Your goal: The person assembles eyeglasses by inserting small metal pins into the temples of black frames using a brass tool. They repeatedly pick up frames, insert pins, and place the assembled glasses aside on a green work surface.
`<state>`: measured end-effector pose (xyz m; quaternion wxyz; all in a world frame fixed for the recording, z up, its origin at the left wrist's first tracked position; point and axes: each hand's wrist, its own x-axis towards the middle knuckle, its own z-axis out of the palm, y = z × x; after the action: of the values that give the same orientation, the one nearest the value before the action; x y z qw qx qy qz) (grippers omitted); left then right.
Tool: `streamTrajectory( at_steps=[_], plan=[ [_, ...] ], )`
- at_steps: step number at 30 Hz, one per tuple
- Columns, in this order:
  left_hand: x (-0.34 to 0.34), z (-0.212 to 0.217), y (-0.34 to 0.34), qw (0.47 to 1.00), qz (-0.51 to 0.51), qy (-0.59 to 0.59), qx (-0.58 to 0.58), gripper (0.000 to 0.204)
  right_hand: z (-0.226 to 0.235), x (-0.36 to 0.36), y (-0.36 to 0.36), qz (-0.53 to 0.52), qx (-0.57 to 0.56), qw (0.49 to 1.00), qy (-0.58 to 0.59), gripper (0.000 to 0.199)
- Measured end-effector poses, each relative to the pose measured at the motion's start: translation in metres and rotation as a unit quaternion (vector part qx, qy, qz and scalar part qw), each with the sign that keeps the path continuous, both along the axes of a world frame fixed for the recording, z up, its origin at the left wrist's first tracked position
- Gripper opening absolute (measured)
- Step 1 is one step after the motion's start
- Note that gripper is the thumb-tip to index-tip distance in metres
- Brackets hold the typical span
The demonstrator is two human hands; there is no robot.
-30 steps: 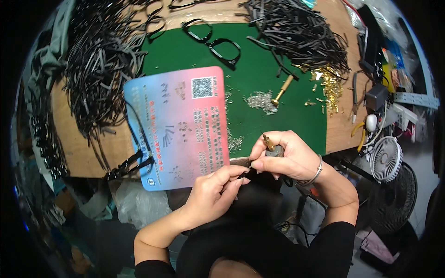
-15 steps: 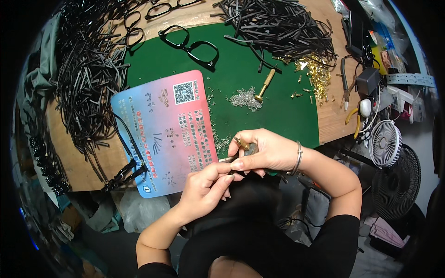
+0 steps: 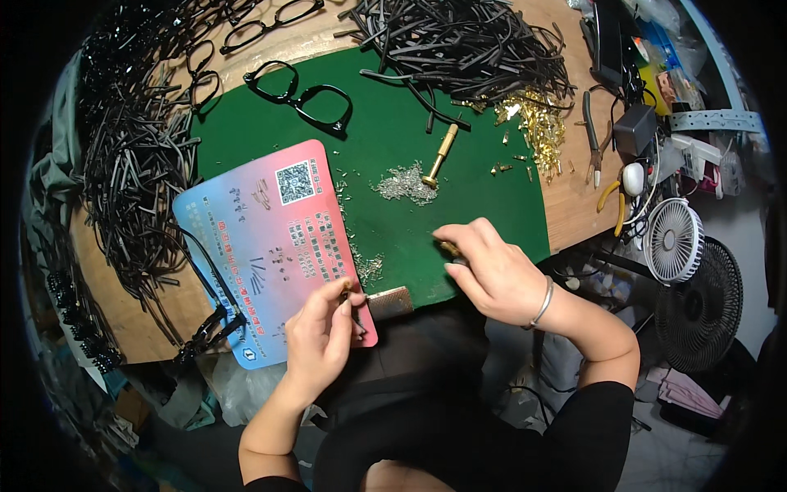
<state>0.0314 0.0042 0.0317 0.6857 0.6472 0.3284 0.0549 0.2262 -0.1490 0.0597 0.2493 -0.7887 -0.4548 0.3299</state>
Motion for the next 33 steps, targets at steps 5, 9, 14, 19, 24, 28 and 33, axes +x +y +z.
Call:
streamTrajectory(
  at_steps=[5, 9, 14, 19, 24, 28, 33],
  plan=[
    [0.014, -0.014, -0.004, 0.979, -0.050, -0.046, 0.194, 0.025, -0.017, -0.016, 0.005, 0.013, 0.058, 0.974, -0.217, 0.040],
    [0.015, -0.011, -0.003, 0.992, -0.033, -0.018, 0.122, 0.025, -0.021, -0.017, 0.009, 0.029, 0.056, 0.967, -0.246, 0.040],
    [0.010, -0.003, -0.004, 0.998, -0.019, -0.004, 0.053, 0.024, -0.024, -0.020, 0.007, 0.019, 0.040, 0.962, -0.269, 0.045],
    [0.002, 0.001, -0.007, 0.999, 0.034, -0.028, 0.001, 0.024, -0.024, -0.020, 0.009, 0.020, 0.035, 0.961, -0.273, 0.046],
    [0.009, -0.004, 0.001, 0.998, -0.030, 0.002, 0.052, 0.023, -0.022, -0.020, 0.011, 0.031, 0.035, 0.959, -0.281, 0.046],
    [0.007, -0.008, 0.006, 0.999, 0.000, 0.014, -0.046, 0.022, -0.019, -0.018, 0.014, 0.050, 0.016, 0.960, -0.274, 0.046],
    [0.011, -0.003, 0.003, 0.997, 0.023, 0.036, -0.068, 0.022, -0.007, -0.023, 0.021, 0.054, -0.017, 0.998, -0.035, 0.034]
  ],
)
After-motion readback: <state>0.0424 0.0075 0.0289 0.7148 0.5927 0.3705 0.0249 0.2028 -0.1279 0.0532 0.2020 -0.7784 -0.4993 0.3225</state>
